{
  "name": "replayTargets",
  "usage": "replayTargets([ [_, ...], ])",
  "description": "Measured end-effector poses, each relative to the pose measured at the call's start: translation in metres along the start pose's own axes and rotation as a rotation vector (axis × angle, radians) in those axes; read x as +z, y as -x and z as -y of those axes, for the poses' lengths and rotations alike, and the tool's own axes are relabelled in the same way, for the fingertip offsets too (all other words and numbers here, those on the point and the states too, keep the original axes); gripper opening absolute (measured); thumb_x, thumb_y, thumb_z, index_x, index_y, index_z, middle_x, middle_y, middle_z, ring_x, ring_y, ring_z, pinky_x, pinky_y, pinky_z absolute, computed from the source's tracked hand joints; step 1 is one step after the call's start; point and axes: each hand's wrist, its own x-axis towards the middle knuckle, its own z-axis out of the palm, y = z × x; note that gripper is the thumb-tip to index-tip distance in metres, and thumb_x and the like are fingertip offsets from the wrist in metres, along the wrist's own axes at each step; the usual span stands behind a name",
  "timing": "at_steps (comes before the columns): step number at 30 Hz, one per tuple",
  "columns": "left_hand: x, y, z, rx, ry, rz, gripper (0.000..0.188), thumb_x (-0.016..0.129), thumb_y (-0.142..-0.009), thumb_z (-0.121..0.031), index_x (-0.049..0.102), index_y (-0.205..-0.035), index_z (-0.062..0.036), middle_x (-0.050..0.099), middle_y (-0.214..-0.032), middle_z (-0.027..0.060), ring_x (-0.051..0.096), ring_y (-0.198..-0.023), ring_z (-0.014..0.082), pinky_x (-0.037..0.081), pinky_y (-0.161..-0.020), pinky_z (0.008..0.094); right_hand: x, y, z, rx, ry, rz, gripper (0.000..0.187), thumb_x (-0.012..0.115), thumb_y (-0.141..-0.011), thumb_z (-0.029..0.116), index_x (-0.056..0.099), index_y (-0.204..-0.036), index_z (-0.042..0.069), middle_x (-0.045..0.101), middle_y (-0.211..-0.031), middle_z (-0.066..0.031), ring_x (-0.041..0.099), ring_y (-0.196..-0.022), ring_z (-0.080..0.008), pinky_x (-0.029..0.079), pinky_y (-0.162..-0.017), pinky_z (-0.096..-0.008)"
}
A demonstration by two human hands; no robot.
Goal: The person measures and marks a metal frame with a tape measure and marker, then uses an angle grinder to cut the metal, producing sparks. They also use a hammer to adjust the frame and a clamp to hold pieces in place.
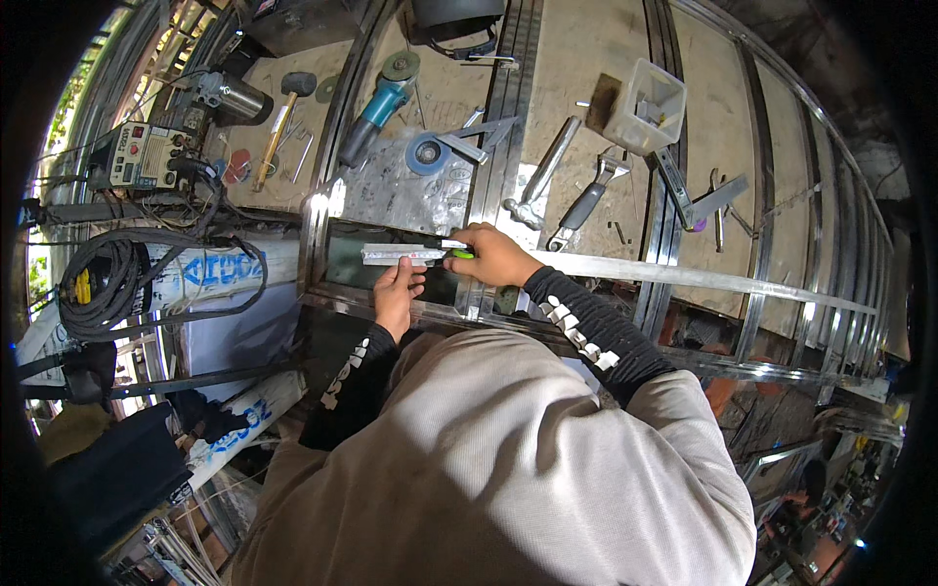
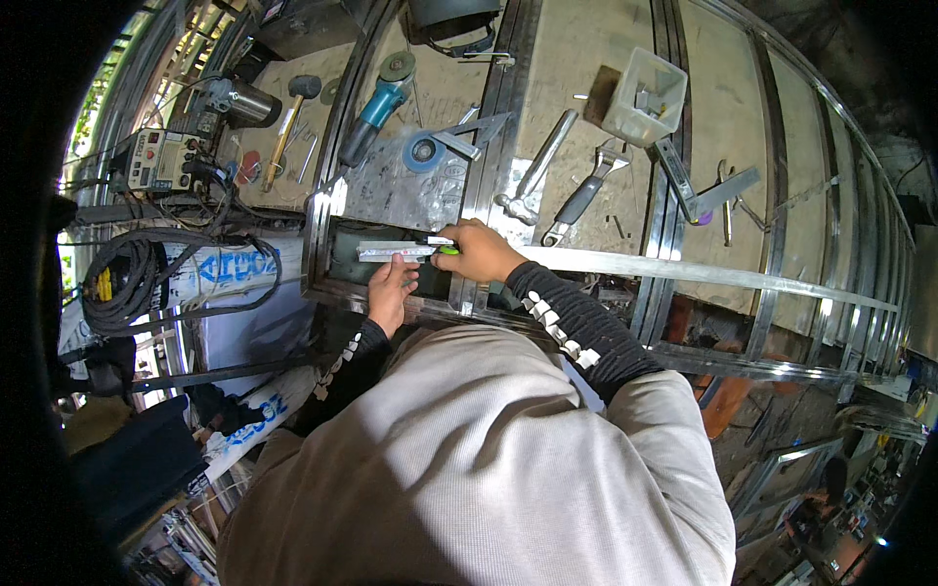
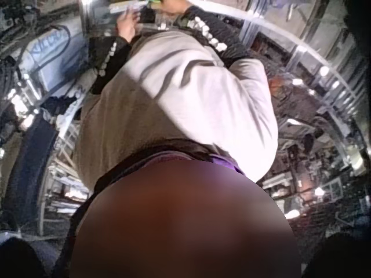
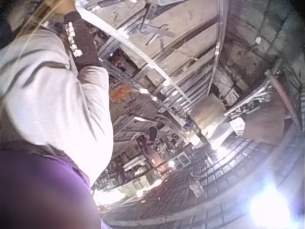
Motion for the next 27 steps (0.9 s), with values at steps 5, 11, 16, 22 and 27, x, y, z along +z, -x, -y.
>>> replayTargets([
  [5,0.002,-0.001,0.004,0.061,-0.031,-0.015,0.043,0.062,-0.105,-0.046,0.071,-0.103,-0.0040,0.074,-0.099,0.0057,0.064,-0.084,0.0103,0.056,-0.072,0.0277,-0.037,-0.013,-0.027,0.174,-0.485,-0.022,0.048,0.075,-0.095,0.036,0.070,-0.128,0.002,0.074,-0.108,-0.0147,0.067,-0.103,-0.0201,0.053,-0.092,-0.0353],
  [11,0.007,0.002,0.003,0.055,-0.109,-0.041,0.045,0.060,-0.106,-0.045,0.071,-0.098,-0.0024,0.073,-0.097,0.0060,0.065,-0.082,0.0110,0.057,-0.068,0.0277,-0.180,-0.044,-0.151,0.286,0.091,-0.379,0.049,0.078,-0.087,0.038,0.074,-0.118,0.001,0.077,-0.098,-0.0217,0.075,-0.089,-0.0311,0.057,-0.081,-0.0427],
  [16,0.009,0.001,0.004,0.074,-0.113,-0.070,0.045,0.060,-0.106,-0.044,0.073,-0.099,-0.0013,0.074,-0.096,0.0057,0.065,-0.081,0.0106,0.057,-0.066,0.0268,-0.215,-0.042,-0.192,0.303,0.411,-0.355,0.048,0.076,-0.087,0.042,0.075,-0.120,0.007,0.073,-0.110,-0.0266,0.071,-0.105,-0.0395,0.054,-0.093,-0.0476],
  [22,0.011,0.002,0.008,0.108,-0.107,-0.087,0.046,0.061,-0.106,-0.044,0.074,-0.096,-0.0007,0.075,-0.094,0.0054,0.065,-0.080,0.0094,0.057,-0.064,0.0255,-0.192,-0.053,-0.177,0.429,0.812,-0.285,0.047,0.072,-0.090,0.043,0.073,-0.124,0.012,0.071,-0.109,-0.0232,0.064,-0.112,-0.0408,0.051,-0.098,-0.0509],
  [27,0.011,0.003,0.008,0.103,-0.088,-0.084,0.048,0.060,-0.106,-0.045,0.074,-0.095,-0.0011,0.075,-0.094,0.0056,0.065,-0.080,0.0099,0.057,-0.065,0.0258,-0.186,-0.054,-0.163,0.356,0.767,-0.449,0.046,0.076,-0.087,0.042,0.073,-0.125,0.017,0.067,-0.114,-0.0222,0.061,-0.109,-0.0421,0.050,-0.096,-0.0495],
])
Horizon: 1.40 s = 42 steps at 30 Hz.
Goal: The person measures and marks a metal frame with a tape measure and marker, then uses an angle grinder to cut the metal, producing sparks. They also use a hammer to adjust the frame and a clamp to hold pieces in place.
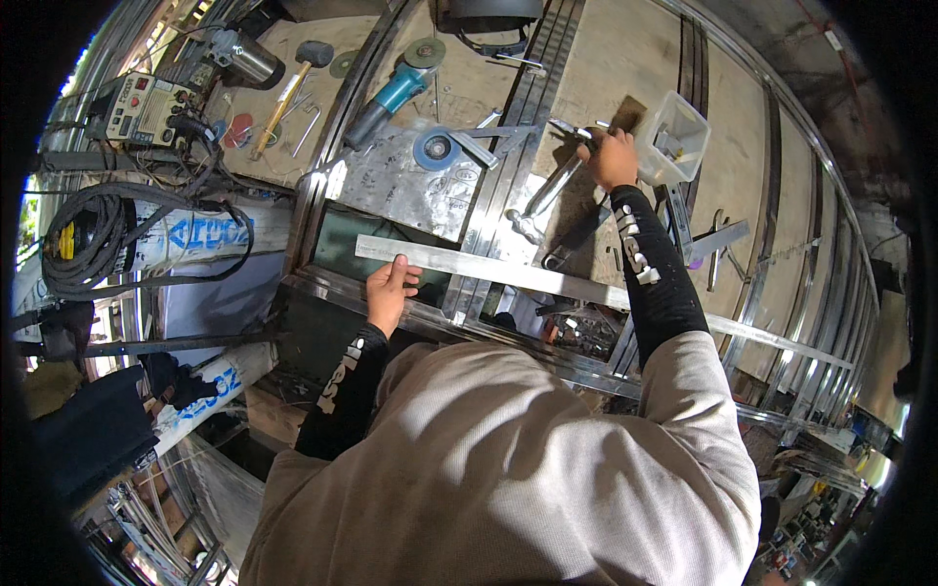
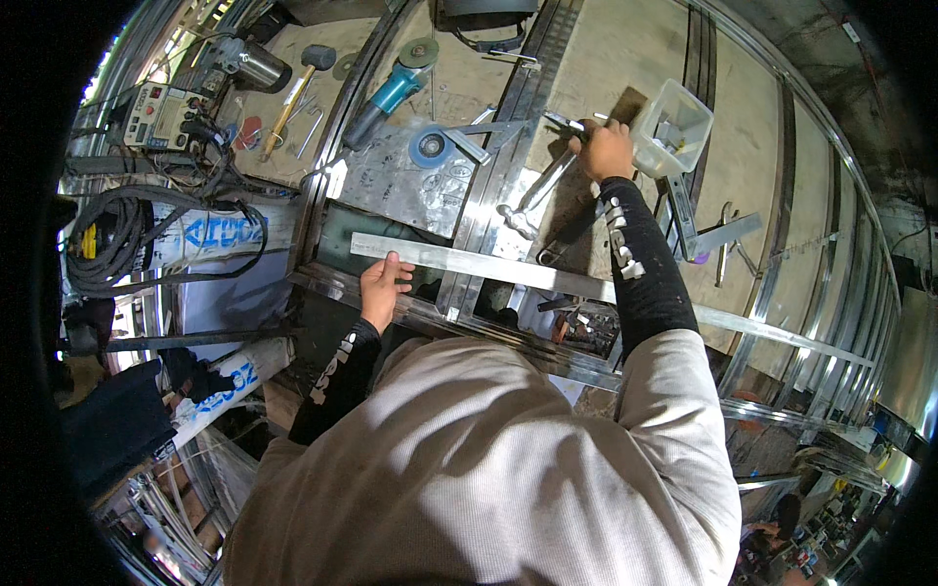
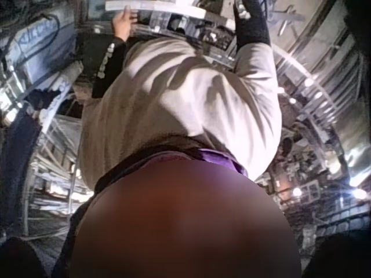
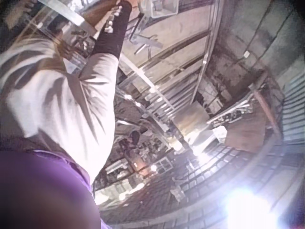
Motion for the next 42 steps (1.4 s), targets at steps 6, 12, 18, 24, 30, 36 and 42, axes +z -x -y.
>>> replayTargets([
  [6,-0.002,-0.001,0.000,-0.019,-0.016,0.009,0.048,0.059,-0.107,-0.046,0.074,-0.096,-0.0011,0.075,-0.096,0.0065,0.065,-0.081,0.0105,0.057,-0.066,0.0268,-0.014,-0.013,0.007,-0.010,-0.050,-0.094,0.042,0.078,-0.086,0.043,0.077,-0.120,0.019,0.068,-0.108,-0.0225,0.061,-0.108,-0.0423,0.052,-0.092,-0.0504],
  [12,-0.004,-0.002,0.000,-0.039,-0.008,0.036,0.047,0.058,-0.107,-0.045,0.073,-0.098,-0.0009,0.075,-0.097,0.0071,0.066,-0.083,0.0109,0.058,-0.067,0.0274,-0.005,-0.031,0.001,-0.014,-0.194,0.075,0.044,0.078,-0.087,0.043,0.076,-0.124,0.018,0.070,-0.113,-0.0232,0.062,-0.112,-0.0441,0.051,-0.097,-0.0504],
  [18,-0.006,-0.001,-0.001,-0.038,-0.002,0.048,0.048,0.058,-0.107,-0.046,0.073,-0.099,-0.0009,0.075,-0.098,0.0070,0.066,-0.083,0.0110,0.058,-0.068,0.0276,0.002,-0.048,-0.008,-0.053,-0.145,0.169,0.044,0.077,-0.089,0.040,0.075,-0.126,0.016,0.069,-0.117,-0.0239,0.061,-0.113,-0.0446,0.049,-0.100,-0.0507],
  [24,-0.005,-0.001,-0.002,-0.059,-0.027,0.040,0.048,0.057,-0.107,-0.045,0.072,-0.102,-0.0001,0.075,-0.099,0.0075,0.066,-0.084,0.0115,0.058,-0.069,0.0277,0.001,-0.055,-0.015,-0.101,-0.080,0.232,0.045,0.075,-0.090,0.040,0.073,-0.130,0.018,0.069,-0.118,-0.0239,0.060,-0.114,-0.0452,0.049,-0.102,-0.0509],
  [30,-0.006,0.000,-0.003,-0.053,-0.025,0.044,0.048,0.058,-0.107,-0.045,0.071,-0.103,0.0010,0.075,-0.100,0.0084,0.066,-0.083,0.0120,0.059,-0.069,0.0282,0.005,-0.055,-0.017,-0.088,-0.043,0.185,0.044,0.077,-0.088,0.043,0.075,-0.126,0.022,0.071,-0.115,-0.0205,0.063,-0.112,-0.0431,0.052,-0.098,-0.0499],
  [36,-0.007,-0.003,0.002,-0.060,-0.013,0.044,0.047,0.059,-0.106,-0.046,0.069,-0.104,0.0000,0.074,-0.101,0.0090,0.067,-0.083,0.0123,0.059,-0.068,0.0279,-0.001,-0.055,-0.018,-0.092,-0.051,0.240,0.046,0.076,-0.090,0.040,0.072,-0.131,0.018,0.068,-0.119,-0.0239,0.059,-0.117,-0.0445,0.049,-0.102,-0.0497],
  [42,-0.007,-0.003,0.000,-0.046,0.002,0.043,0.047,0.059,-0.106,-0.046,0.069,-0.103,0.0001,0.074,-0.100,0.0086,0.067,-0.084,0.0124,0.059,-0.067,0.0281,0.002,-0.052,-0.018,-0.103,-0.077,0.194,0.045,0.077,-0.090,0.038,0.073,-0.129,0.015,0.069,-0.118,-0.0245,0.059,-0.117,-0.0443,0.048,-0.103,-0.0499],
])
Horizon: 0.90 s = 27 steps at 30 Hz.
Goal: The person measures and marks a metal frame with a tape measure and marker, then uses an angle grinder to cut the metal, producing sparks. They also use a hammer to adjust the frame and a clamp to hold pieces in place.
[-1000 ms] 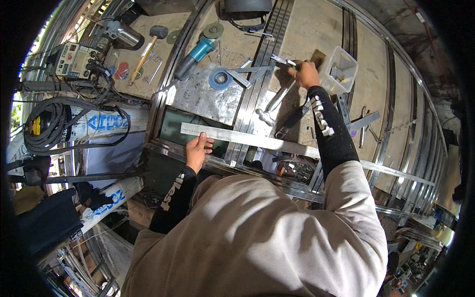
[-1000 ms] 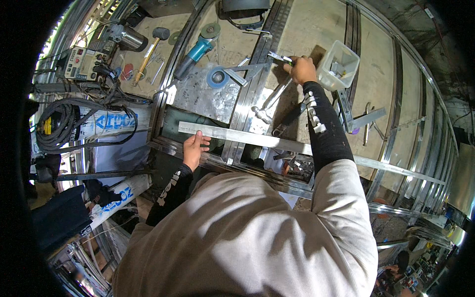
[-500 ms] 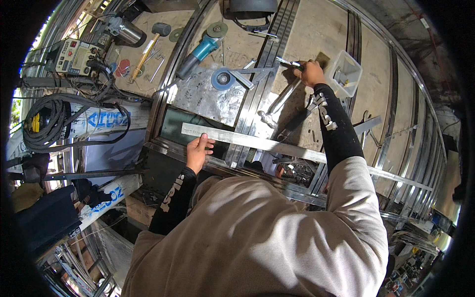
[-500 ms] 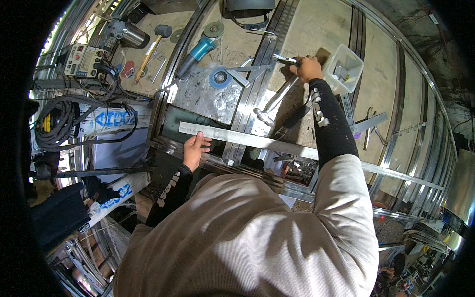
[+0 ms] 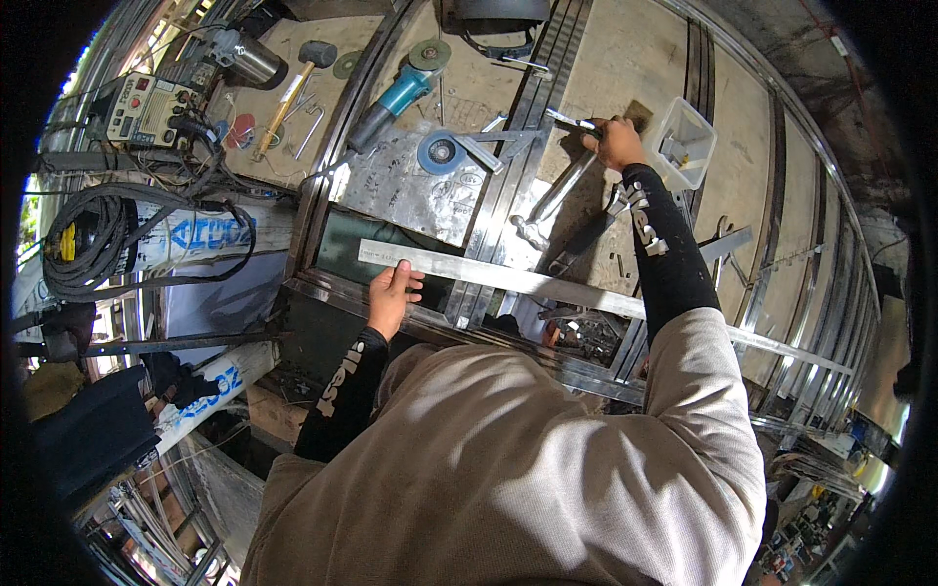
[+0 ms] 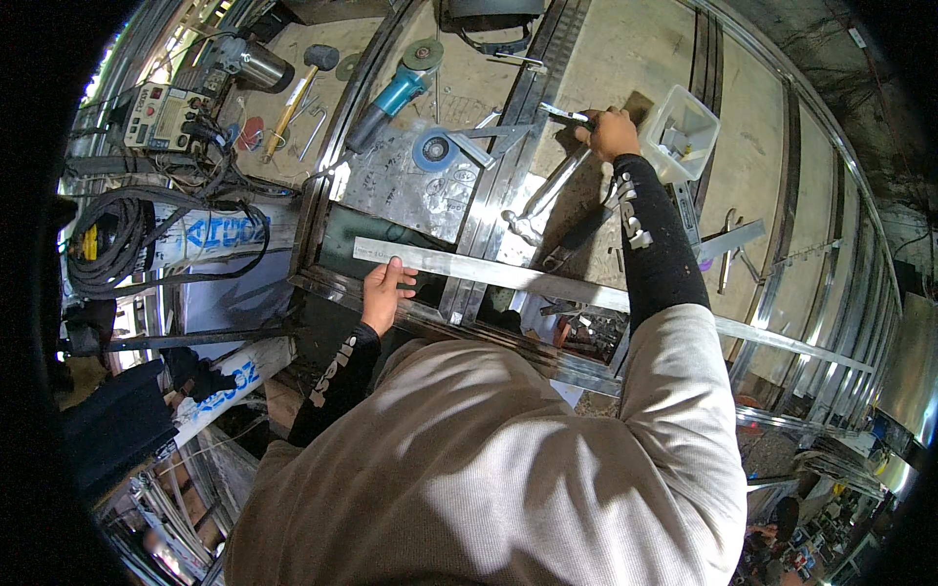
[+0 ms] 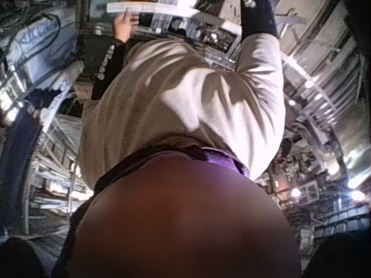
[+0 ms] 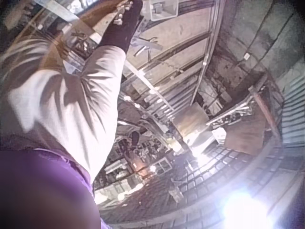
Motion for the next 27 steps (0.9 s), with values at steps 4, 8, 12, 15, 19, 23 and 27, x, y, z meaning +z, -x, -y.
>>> replayTargets([
  [4,0.000,0.001,0.000,-0.017,-0.026,-0.003,0.047,0.058,-0.107,-0.046,0.069,-0.103,0.0005,0.074,-0.099,0.0079,0.067,-0.083,0.0131,0.059,-0.069,0.0289,-0.001,0.003,0.000,-0.071,-0.186,-0.168,0.042,0.077,-0.089,0.036,0.075,-0.123,0.012,0.073,-0.103,-0.0255,0.068,-0.099,-0.0433,0.053,-0.091,-0.0493],
  [8,0.000,0.002,-0.002,-0.042,0.015,0.029,0.047,0.057,-0.108,-0.045,0.070,-0.105,0.0002,0.074,-0.103,0.0087,0.067,-0.089,0.0147,0.057,-0.074,0.0300,-0.012,0.040,0.041,-0.276,-0.577,-0.250,0.033,0.075,-0.092,0.021,0.075,-0.118,0.001,0.076,-0.094,-0.0220,0.072,-0.085,-0.0268,0.054,-0.083,-0.0385],
  [12,0.001,0.004,-0.007,-0.025,0.034,0.038,0.044,0.059,-0.107,-0.043,0.071,-0.104,-0.0006,0.074,-0.100,0.0071,0.066,-0.088,0.0135,0.057,-0.074,0.0304,-0.006,0.136,0.134,-0.177,-0.783,0.122,0.032,0.078,-0.086,0.018,0.077,-0.116,0.007,0.073,-0.097,-0.0166,0.067,-0.093,-0.0261,0.052,-0.087,-0.0383],
  [15,0.002,0.002,-0.010,-0.057,0.042,0.063,0.042,0.060,-0.107,-0.043,0.071,-0.106,-0.0017,0.073,-0.099,0.0053,0.066,-0.087,0.0132,0.057,-0.073,0.0294,-0.002,0.191,0.205,-0.298,-0.742,0.108,0.033,0.078,-0.085,0.024,0.078,-0.116,0.011,0.073,-0.099,-0.0162,0.063,-0.096,-0.0323,0.051,-0.090,-0.0410],
  [19,-0.002,-0.001,-0.007,-0.050,0.093,0.113,0.040,0.060,-0.107,-0.042,0.071,-0.108,-0.0030,0.072,-0.098,0.0028,0.066,-0.085,0.0123,0.057,-0.071,0.0277,0.008,0.200,0.273,-0.265,-0.705,0.035,0.036,0.080,-0.083,0.028,0.079,-0.115,0.011,0.069,-0.091,-0.0191,0.063,-0.094,-0.0361,0.052,-0.084,-0.0442],
  [23,-0.010,-0.008,0.001,-0.073,0.128,0.207,0.033,0.057,-0.109,-0.033,0.069,-0.113,-0.0018,0.070,-0.102,0.0040,0.068,-0.086,0.0134,0.059,-0.070,0.0297,0.019,0.182,0.301,-0.300,-0.657,0.077,0.035,0.077,-0.083,0.032,0.080,-0.111,0.010,0.069,-0.091,-0.0202,0.063,-0.094,-0.0395,0.053,-0.084,-0.0464],
  [27,-0.017,-0.016,0.007,-0.111,0.138,0.273,0.026,0.052,-0.108,-0.024,0.066,-0.112,-0.0020,0.070,-0.103,0.0052,0.068,-0.088,0.0158,0.060,-0.071,0.0325,0.027,0.167,0.308,-0.294,-0.594,0.068,0.037,0.078,-0.082,0.033,0.079,-0.111,0.010,0.069,-0.094,-0.0203,0.063,-0.096,-0.0402,0.052,-0.087,-0.0463],
])
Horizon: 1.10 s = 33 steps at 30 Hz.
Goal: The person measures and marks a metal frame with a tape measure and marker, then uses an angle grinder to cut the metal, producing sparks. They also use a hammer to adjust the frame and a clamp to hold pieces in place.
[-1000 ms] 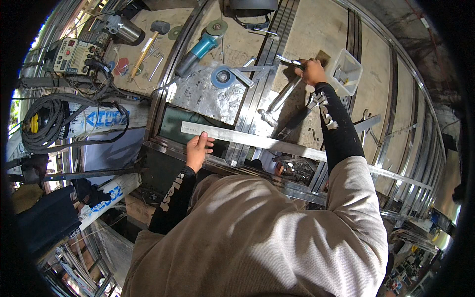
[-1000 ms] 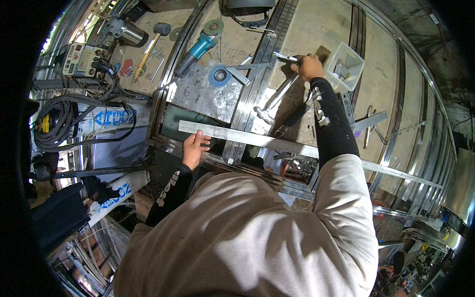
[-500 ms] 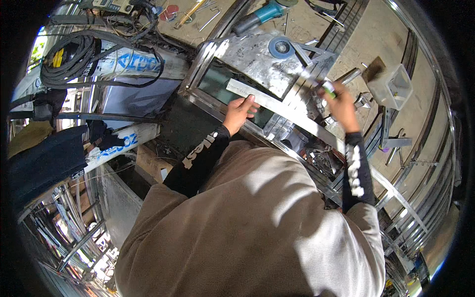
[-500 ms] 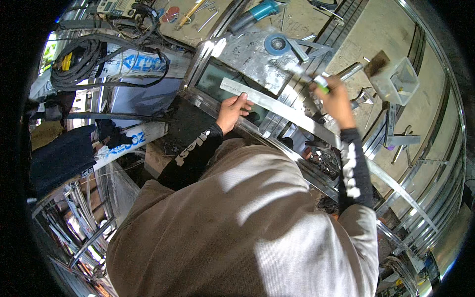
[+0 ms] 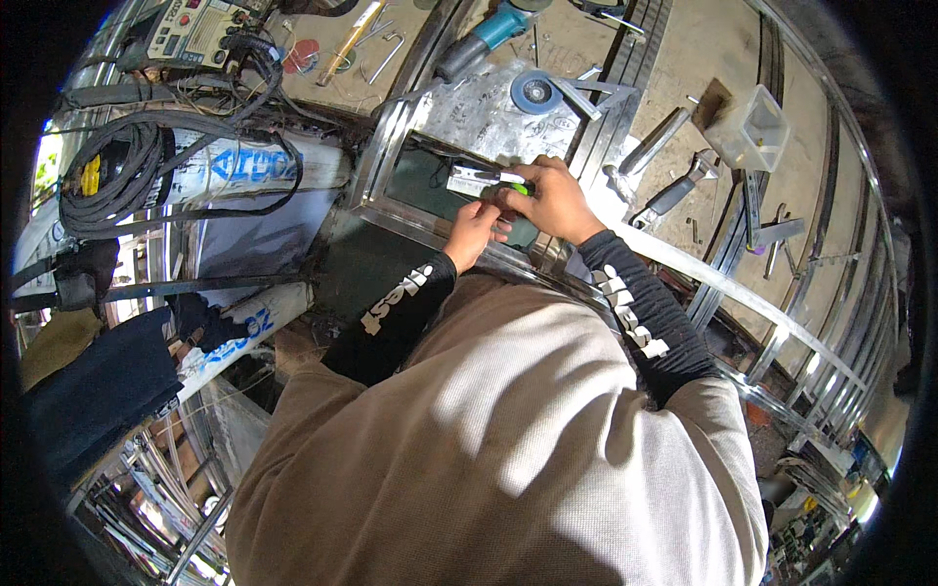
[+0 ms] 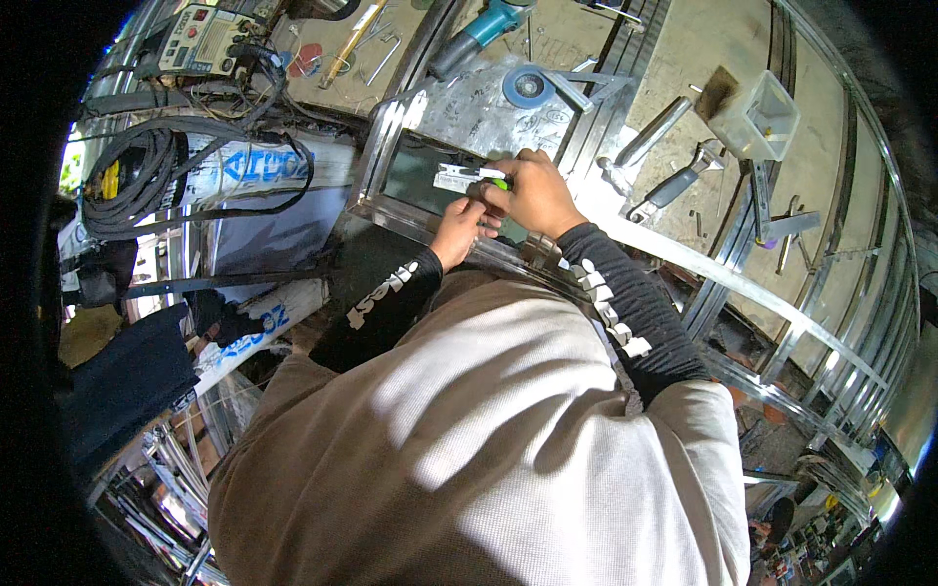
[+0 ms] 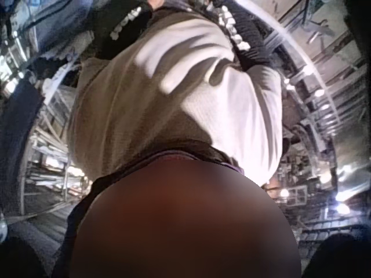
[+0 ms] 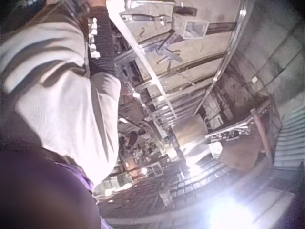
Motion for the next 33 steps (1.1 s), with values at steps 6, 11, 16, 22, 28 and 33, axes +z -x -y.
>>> replayTargets([
  [6,-0.006,-0.004,0.003,0.010,0.035,0.089,0.022,0.051,-0.108,-0.020,0.066,-0.116,-0.0052,0.070,-0.106,0.0057,0.068,-0.089,0.0166,0.061,-0.071,0.0335,0.009,0.000,0.008,-0.029,0.060,-0.002,0.040,0.078,-0.081,0.033,0.079,-0.114,0.011,0.067,-0.092,-0.0198,0.061,-0.094,-0.0399,0.052,-0.086,-0.0474],
  [11,-0.010,-0.007,0.003,-0.025,0.037,0.128,0.025,0.056,-0.109,-0.027,0.065,-0.118,-0.0055,0.069,-0.106,0.0039,0.069,-0.089,0.0166,0.061,-0.071,0.0337,0.010,0.013,0.015,-0.030,0.107,-0.044,0.039,0.081,-0.080,0.030,0.079,-0.116,0.013,0.064,-0.093,-0.0180,0.059,-0.094,-0.0383,0.050,-0.084,-0.0466],
  [16,-0.017,-0.007,-0.001,-0.027,0.020,0.174,0.024,0.060,-0.108,-0.028,0.064,-0.118,-0.0060,0.069,-0.108,0.0038,0.068,-0.091,0.0158,0.060,-0.074,0.0338,0.013,0.021,0.021,-0.014,0.161,-0.070,0.041,0.081,-0.080,0.029,0.078,-0.119,0.016,0.060,-0.093,-0.0162,0.056,-0.094,-0.0365,0.049,-0.083,-0.0460],
  [22,-0.060,0.014,-0.044,0.178,0.042,0.156,0.023,0.070,-0.102,-0.018,0.062,-0.120,-0.0056,0.070,-0.104,0.0043,0.070,-0.092,0.0138,0.058,-0.073,0.0266,0.013,0.023,0.025,-0.049,0.176,-0.118,0.041,0.082,-0.080,0.027,0.078,-0.119,0.018,0.058,-0.091,-0.0138,0.056,-0.092,-0.0345,0.049,-0.082,-0.0452],
  [28,-0.091,0.003,-0.103,0.285,-0.389,0.185,0.045,0.063,-0.105,-0.012,0.055,-0.149,-0.0073,0.071,-0.112,0.0081,0.067,-0.097,0.0130,0.057,-0.085,0.0281,0.014,0.025,0.030,0.041,0.209,-0.044,0.043,0.082,-0.082,0.028,0.076,-0.124,0.021,0.057,-0.100,-0.0122,0.056,-0.099,-0.0327,0.051,-0.088,-0.0435],
  [33,-0.089,-0.019,-0.114,0.300,-0.467,0.273,0.031,0.069,-0.099,-0.005,0.070,-0.130,-0.0027,0.074,-0.103,0.0050,0.065,-0.088,0.0090,0.057,-0.078,0.0261,0.012,0.031,0.039,0.004,0.269,-0.067,0.045,0.081,-0.082,0.027,0.075,-0.126,0.021,0.056,-0.099,-0.0118,0.055,-0.096,-0.0321,0.050,-0.085,-0.0439],
])
